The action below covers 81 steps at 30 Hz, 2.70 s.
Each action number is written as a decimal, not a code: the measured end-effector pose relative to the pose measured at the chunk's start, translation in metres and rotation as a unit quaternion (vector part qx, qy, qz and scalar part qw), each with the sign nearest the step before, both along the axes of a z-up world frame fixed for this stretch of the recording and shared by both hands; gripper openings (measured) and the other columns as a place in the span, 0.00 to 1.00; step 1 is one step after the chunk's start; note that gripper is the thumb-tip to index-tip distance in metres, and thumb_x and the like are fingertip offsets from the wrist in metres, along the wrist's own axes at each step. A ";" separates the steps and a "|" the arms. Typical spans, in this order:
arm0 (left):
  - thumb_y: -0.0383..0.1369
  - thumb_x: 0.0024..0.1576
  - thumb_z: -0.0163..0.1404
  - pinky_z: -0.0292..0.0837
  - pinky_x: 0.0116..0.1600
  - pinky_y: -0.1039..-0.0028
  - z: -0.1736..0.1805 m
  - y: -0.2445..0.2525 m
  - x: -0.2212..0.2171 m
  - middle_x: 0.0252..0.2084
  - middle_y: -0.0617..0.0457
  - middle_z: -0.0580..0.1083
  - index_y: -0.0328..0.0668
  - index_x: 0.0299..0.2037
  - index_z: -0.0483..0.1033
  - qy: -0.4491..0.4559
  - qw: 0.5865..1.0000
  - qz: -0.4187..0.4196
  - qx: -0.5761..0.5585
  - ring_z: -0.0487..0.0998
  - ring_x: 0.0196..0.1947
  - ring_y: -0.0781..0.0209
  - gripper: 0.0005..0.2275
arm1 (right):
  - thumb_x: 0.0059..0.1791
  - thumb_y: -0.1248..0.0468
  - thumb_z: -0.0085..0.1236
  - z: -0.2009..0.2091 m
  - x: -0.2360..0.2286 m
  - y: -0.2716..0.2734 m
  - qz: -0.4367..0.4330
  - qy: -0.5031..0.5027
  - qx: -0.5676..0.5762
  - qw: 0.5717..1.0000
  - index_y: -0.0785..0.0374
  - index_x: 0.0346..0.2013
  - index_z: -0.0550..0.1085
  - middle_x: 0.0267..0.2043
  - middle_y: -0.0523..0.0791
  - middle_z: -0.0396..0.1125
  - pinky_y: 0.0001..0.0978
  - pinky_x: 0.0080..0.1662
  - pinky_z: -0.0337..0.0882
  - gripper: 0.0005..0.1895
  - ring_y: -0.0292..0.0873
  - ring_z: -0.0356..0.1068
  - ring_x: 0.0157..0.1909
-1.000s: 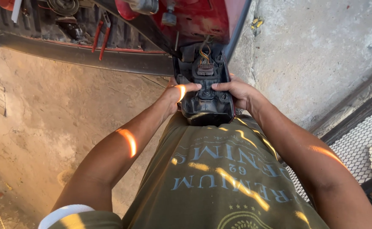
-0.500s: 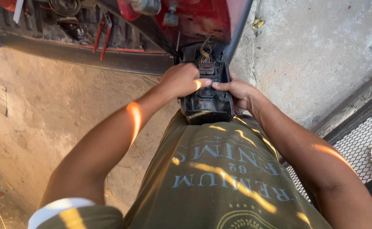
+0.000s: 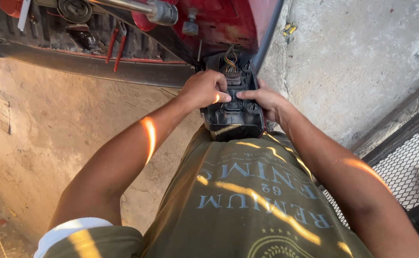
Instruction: Removing a vehicle's tail light assembly by prying it with pliers and disconnecting the electrical connector.
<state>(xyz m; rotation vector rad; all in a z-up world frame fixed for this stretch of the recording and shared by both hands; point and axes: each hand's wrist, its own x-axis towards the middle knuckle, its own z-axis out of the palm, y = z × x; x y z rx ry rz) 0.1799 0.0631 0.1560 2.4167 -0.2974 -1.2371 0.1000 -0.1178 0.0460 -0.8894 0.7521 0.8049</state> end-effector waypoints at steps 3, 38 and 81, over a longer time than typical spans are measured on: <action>0.41 0.49 0.62 0.79 0.49 0.59 0.003 -0.004 -0.008 0.34 0.59 0.80 0.61 0.40 0.83 -0.038 0.999 -0.008 0.015 0.82 0.43 0.52 0.09 | 0.31 0.61 0.83 -0.016 0.013 0.000 0.063 -0.062 -0.094 0.992 0.49 0.73 0.51 0.62 0.56 0.64 0.64 0.42 0.79 0.63 0.64 0.72 0.54; 0.30 0.43 0.66 0.71 0.31 0.55 -0.009 -0.015 -0.006 0.18 0.52 0.65 0.45 0.20 0.66 -0.108 0.967 -0.224 -0.060 0.72 0.22 0.41 0.16 | 0.40 0.49 0.70 0.087 -0.026 -0.054 0.232 -0.354 -0.152 0.893 0.50 0.69 0.64 0.77 0.60 0.39 0.69 0.64 0.57 0.44 0.73 0.41 0.74; 0.39 0.64 0.47 0.51 0.76 0.64 -0.177 0.009 0.012 0.69 0.42 0.64 0.40 0.69 0.65 -0.088 0.962 0.256 -0.022 0.60 0.71 0.46 0.23 | 0.55 0.60 0.46 -0.040 0.044 0.000 0.248 -0.398 -0.330 0.819 0.55 0.60 0.74 0.64 0.53 0.64 0.60 0.60 0.66 0.19 0.66 0.64 0.63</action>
